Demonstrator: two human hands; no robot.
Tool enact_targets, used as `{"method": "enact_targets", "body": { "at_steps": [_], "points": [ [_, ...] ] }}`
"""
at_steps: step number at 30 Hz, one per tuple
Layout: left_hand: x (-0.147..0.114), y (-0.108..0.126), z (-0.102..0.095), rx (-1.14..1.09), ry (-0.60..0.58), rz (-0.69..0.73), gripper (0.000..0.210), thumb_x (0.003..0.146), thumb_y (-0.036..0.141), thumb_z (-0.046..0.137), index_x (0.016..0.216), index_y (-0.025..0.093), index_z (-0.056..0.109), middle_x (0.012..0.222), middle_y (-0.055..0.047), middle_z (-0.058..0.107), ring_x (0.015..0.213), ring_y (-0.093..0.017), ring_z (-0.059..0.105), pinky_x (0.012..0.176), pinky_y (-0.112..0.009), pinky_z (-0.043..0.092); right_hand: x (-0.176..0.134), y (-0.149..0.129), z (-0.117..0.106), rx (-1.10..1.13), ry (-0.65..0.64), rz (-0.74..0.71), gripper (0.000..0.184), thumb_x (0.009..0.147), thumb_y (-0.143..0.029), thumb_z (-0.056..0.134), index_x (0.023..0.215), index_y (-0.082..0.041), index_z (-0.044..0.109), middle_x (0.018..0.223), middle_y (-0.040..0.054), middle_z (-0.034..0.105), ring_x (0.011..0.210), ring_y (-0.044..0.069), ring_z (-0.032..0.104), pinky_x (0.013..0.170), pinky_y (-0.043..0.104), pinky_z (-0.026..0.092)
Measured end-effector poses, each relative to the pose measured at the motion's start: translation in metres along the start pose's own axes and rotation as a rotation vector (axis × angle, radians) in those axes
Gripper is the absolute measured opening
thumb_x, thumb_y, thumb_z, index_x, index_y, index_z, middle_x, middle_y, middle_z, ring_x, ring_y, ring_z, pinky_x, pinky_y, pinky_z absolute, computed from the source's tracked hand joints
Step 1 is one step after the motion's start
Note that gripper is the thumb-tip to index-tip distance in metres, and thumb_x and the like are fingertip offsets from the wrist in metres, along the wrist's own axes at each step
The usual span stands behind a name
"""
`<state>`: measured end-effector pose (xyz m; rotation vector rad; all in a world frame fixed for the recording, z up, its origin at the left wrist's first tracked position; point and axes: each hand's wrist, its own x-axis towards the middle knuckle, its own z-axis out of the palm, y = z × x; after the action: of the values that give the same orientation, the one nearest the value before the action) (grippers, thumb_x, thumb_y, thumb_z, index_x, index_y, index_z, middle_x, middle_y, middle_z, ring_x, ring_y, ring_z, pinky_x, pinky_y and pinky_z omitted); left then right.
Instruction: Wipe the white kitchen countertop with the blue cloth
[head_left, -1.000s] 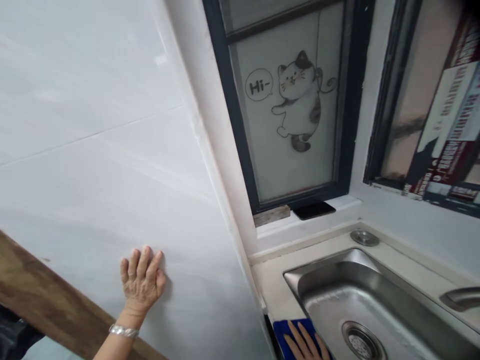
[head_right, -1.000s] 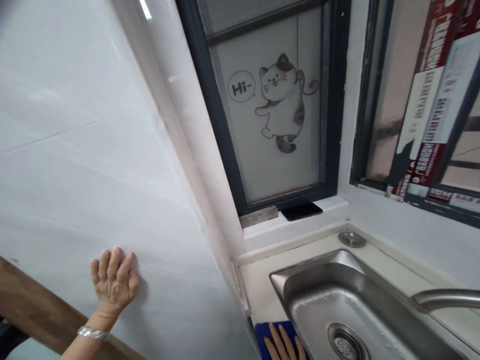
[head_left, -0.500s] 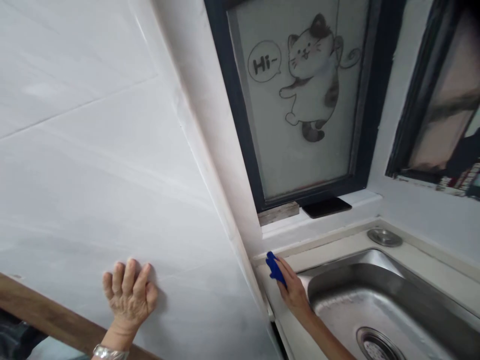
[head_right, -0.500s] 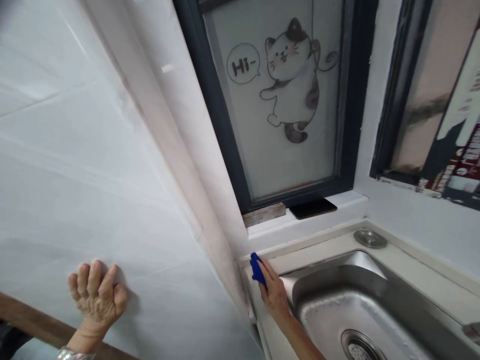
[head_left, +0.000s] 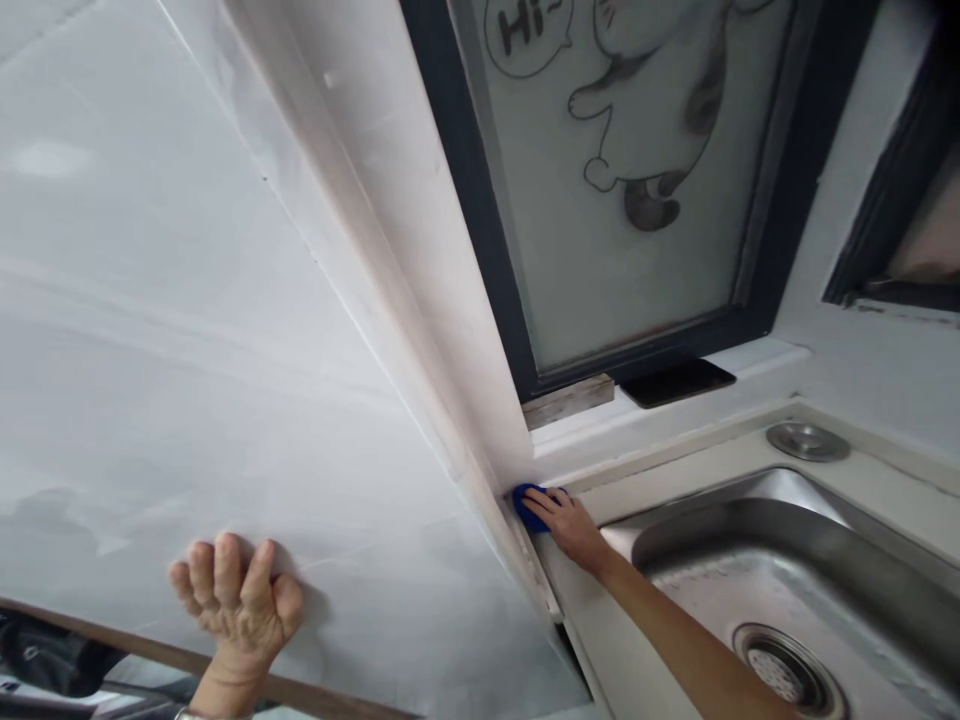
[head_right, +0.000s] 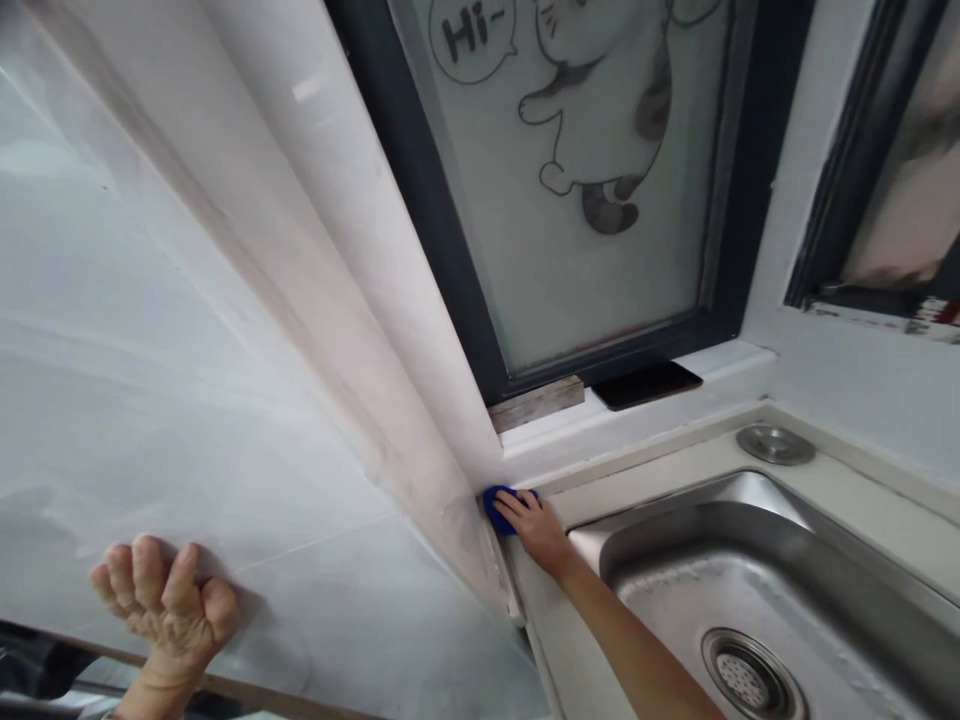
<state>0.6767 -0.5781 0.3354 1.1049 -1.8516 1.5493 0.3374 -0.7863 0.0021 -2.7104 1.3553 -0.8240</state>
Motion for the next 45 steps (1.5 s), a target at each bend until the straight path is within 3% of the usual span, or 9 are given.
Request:
{"method": "enact_targets", "body": {
  "at_steps": [6, 12, 17, 22, 28, 32, 37, 41, 45],
  "points": [
    [-0.003, -0.001, 0.0, 0.03, 0.008, 0.005, 0.073, 0.078, 0.017, 0.054, 0.149, 0.017, 0.036, 0.163, -0.01, 0.024, 0.151, -0.03, 0.017, 0.125, -0.054, 0.013, -0.055, 0.0, 0.007, 0.013, 0.037, 0.089, 0.059, 0.078, -0.01, 0.046, 0.133, -0.026, 0.058, 0.145, -0.0004, 0.053, 0.138, 0.028, 0.037, 0.111, 0.05, 0.033],
    [-0.006, -0.003, 0.002, 0.002, 0.01, -0.001, 0.067, 0.083, 0.022, 0.05, 0.148, 0.017, 0.037, 0.164, -0.009, 0.024, 0.152, -0.03, 0.016, 0.125, -0.054, 0.012, -0.102, -0.018, 0.001, 0.019, -0.076, -0.105, 0.069, 0.071, -0.019, 0.051, 0.14, -0.025, 0.05, 0.154, 0.0015, 0.043, 0.147, 0.031, 0.023, 0.121, 0.06, 0.01],
    [-0.009, -0.003, 0.001, -0.004, -0.012, -0.01, 0.066, 0.085, 0.023, 0.049, 0.149, 0.023, 0.034, 0.165, -0.009, 0.019, 0.152, -0.032, 0.012, 0.122, -0.063, 0.012, -0.065, -0.022, -0.007, -0.036, -0.18, 0.075, 0.063, 0.084, -0.032, 0.047, 0.146, -0.026, 0.042, 0.158, 0.001, 0.036, 0.146, 0.033, 0.023, 0.117, 0.059, 0.019],
    [-0.006, 0.0, -0.001, -0.018, -0.056, -0.04, 0.066, 0.088, 0.024, 0.046, 0.152, 0.021, 0.03, 0.166, -0.006, 0.013, 0.153, -0.026, 0.006, 0.126, -0.052, 0.005, -0.021, -0.022, -0.008, -0.052, -0.202, 0.173, 0.056, 0.085, -0.034, 0.048, 0.141, -0.027, 0.049, 0.153, 0.0053, 0.043, 0.137, 0.034, 0.034, 0.109, 0.058, 0.028],
    [-0.011, 0.0, 0.003, 0.01, -0.058, -0.047, 0.062, 0.088, 0.026, 0.046, 0.149, 0.021, 0.034, 0.165, -0.008, 0.017, 0.153, -0.029, 0.01, 0.125, -0.058, 0.011, -0.028, -0.019, -0.019, -0.038, -0.199, 0.166, 0.052, 0.081, -0.032, 0.053, 0.133, -0.027, 0.054, 0.146, 0.0072, 0.05, 0.127, 0.033, 0.041, 0.097, 0.051, 0.036],
    [-0.017, 0.002, 0.005, -0.044, -0.051, -0.106, 0.06, 0.085, 0.024, 0.05, 0.144, 0.022, 0.043, 0.163, -0.01, 0.025, 0.153, -0.029, 0.01, 0.125, -0.056, 0.009, -0.066, -0.032, -0.034, -0.049, -0.18, 0.151, 0.052, 0.081, -0.031, 0.053, 0.133, -0.026, 0.055, 0.144, 0.0077, 0.052, 0.125, 0.032, 0.042, 0.095, 0.05, 0.036],
    [-0.024, 0.005, 0.006, -0.212, -0.149, -0.219, 0.049, 0.089, 0.028, 0.05, 0.136, 0.016, 0.051, 0.161, -0.008, 0.031, 0.153, -0.027, 0.004, 0.124, -0.055, -0.002, -0.15, -0.07, -0.054, -0.083, -0.112, 0.114, 0.056, 0.081, -0.028, 0.051, 0.136, -0.026, 0.052, 0.143, 0.008, 0.053, 0.127, 0.033, 0.043, 0.095, 0.049, 0.039],
    [-0.024, 0.006, 0.011, -0.209, -0.145, -0.232, 0.048, 0.089, 0.031, 0.05, 0.137, 0.021, 0.053, 0.157, -0.005, 0.039, 0.153, -0.024, 0.006, 0.125, -0.05, -0.003, -0.231, -0.118, -0.063, -0.164, -0.026, 0.161, 0.076, 0.08, -0.023, 0.049, 0.152, -0.032, 0.028, 0.146, 0.0062, 0.052, 0.128, 0.036, 0.046, 0.096, 0.055, 0.042],
    [-0.019, 0.014, 0.011, -0.262, -0.213, -0.255, 0.052, 0.09, 0.025, 0.049, 0.142, 0.027, 0.048, 0.155, -0.003, 0.041, 0.153, -0.021, 0.007, 0.126, -0.049, -0.005, -0.295, -0.169, -0.085, -0.16, 0.083, 0.196, 0.09, 0.078, -0.027, 0.051, 0.154, -0.039, 0.004, 0.135, 0.0003, 0.062, 0.114, 0.036, 0.06, 0.077, 0.055, 0.051]
  ]
}}
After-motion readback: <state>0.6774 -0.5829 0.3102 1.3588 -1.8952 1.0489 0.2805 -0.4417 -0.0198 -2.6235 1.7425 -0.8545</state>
